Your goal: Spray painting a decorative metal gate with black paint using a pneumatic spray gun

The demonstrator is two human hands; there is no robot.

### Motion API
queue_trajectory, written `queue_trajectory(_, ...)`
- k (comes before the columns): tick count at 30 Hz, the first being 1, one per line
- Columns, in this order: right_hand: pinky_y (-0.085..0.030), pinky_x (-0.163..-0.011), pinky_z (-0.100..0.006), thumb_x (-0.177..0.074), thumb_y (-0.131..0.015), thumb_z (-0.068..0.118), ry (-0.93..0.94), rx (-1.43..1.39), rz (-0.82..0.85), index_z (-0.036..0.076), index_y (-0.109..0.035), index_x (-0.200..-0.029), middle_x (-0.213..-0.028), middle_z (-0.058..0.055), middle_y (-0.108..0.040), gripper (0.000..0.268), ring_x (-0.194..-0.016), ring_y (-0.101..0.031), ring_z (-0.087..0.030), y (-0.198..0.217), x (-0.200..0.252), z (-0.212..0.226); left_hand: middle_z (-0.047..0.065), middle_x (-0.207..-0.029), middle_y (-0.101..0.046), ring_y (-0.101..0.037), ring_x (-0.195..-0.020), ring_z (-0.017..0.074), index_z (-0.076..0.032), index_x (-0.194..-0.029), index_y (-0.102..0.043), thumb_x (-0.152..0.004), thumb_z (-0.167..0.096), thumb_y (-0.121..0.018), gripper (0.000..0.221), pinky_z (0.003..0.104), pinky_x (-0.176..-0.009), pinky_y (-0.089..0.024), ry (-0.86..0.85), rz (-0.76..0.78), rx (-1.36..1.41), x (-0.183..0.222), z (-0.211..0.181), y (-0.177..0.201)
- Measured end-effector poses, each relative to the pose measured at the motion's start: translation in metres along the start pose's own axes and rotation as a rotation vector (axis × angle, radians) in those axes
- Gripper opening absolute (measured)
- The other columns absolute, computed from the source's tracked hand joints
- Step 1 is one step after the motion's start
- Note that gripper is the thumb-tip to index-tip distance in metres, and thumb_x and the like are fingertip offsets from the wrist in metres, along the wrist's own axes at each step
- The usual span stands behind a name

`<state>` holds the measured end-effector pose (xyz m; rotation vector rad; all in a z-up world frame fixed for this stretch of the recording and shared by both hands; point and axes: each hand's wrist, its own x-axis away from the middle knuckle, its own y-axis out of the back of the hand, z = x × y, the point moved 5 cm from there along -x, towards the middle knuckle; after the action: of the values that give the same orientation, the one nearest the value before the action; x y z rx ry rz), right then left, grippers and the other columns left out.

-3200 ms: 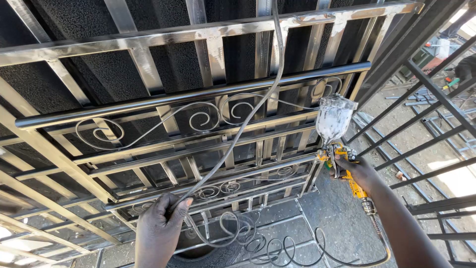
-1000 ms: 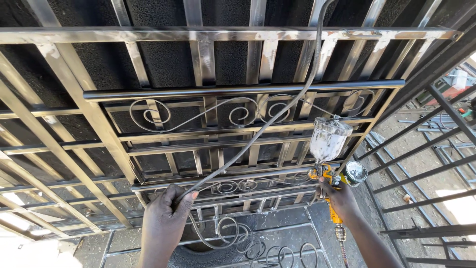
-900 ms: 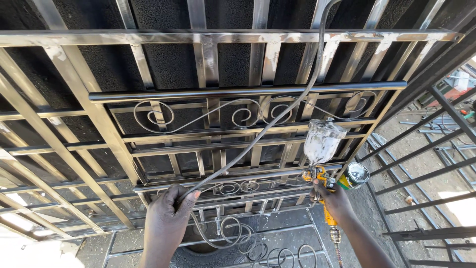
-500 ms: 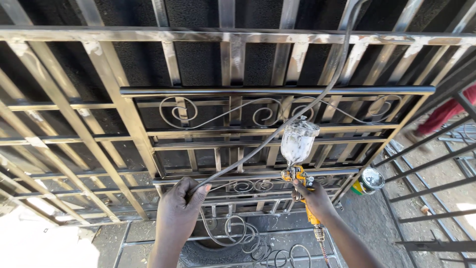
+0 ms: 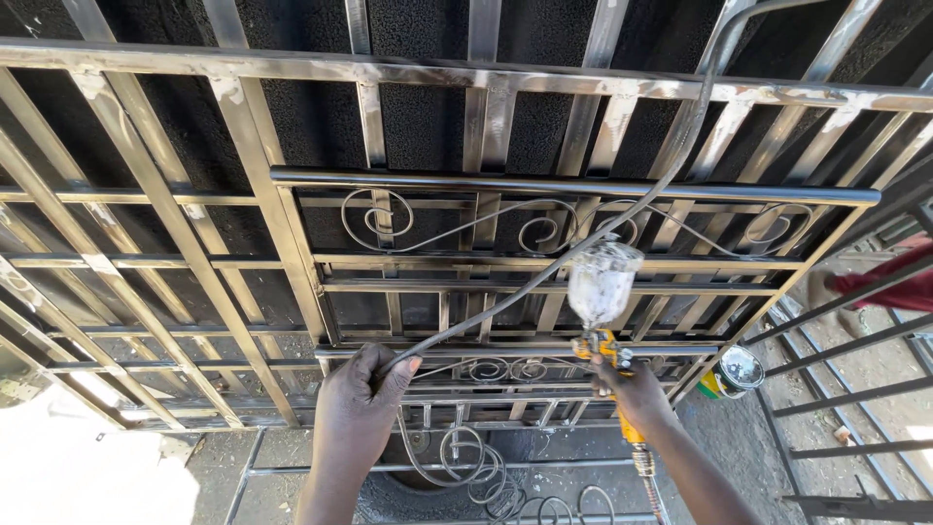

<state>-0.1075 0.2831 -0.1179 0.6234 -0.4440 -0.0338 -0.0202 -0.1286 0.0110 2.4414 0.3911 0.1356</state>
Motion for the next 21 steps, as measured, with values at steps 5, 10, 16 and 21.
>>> queue_trajectory(5, -0.04, -0.05, -0.031, -0.096, -0.051, 0.063, -0.148, 0.121, -0.116, 0.008, -0.074, -0.09, -0.068, -0.005, -0.064, 0.06, -0.053, -0.048, -0.017, 0.038, 0.014, -0.009, -0.004, -0.054, -0.051, -0.049, -0.055, 0.0135, -0.018, -0.074, -0.059, -0.091, -0.055, -0.066, 0.042, 0.032, -0.057, -0.043, -0.053, 0.014, 0.065, -0.001, -0.007, -0.001)
queue_trajectory(10, -0.049, -0.059, -0.037, -0.096, -0.047, 0.068, -0.221, 0.151, -0.211, 0.012, -0.07, -0.098, -0.082, -0.007, -0.076, 0.06, -0.062, -0.065, -0.023, 0.049, 0.029, -0.006, -0.004, -0.059, -0.05, -0.047, -0.061, 0.0125, -0.017, -0.073, -0.057, -0.093, -0.051, -0.068, 0.041, 0.031, -0.061, -0.041, -0.014, 0.088, 0.109, -0.005, -0.018, -0.017)
queue_trajectory(16, -0.059, -0.077, -0.042, -0.088, -0.075, 0.021, 0.062, -0.496, -0.029, -0.006, -0.067, -0.107, -0.077, -0.018, -0.076, 0.034, -0.069, -0.071, -0.028, 0.024, 0.005, -0.05, -0.003, -0.057, -0.048, -0.044, -0.058, 0.0136, -0.016, -0.071, -0.052, -0.095, -0.05, -0.068, 0.045, 0.031, -0.059, -0.04, -0.053, 0.145, 0.091, -0.014, -0.031, -0.04)
queue_trajectory(21, -0.061, -0.094, -0.056, -0.084, -0.072, 0.007, -0.028, -0.71, 0.145, -0.018, -0.069, -0.114, -0.116, -0.028, -0.079, 0.039, -0.116, -0.074, -0.043, 0.011, 0.039, -0.025, -0.002, -0.06, -0.055, -0.05, -0.058, 0.0132, -0.016, -0.075, -0.06, -0.093, -0.055, -0.065, 0.043, 0.031, -0.058, -0.043, 0.021, 0.178, 0.023, -0.018, -0.023, -0.049)
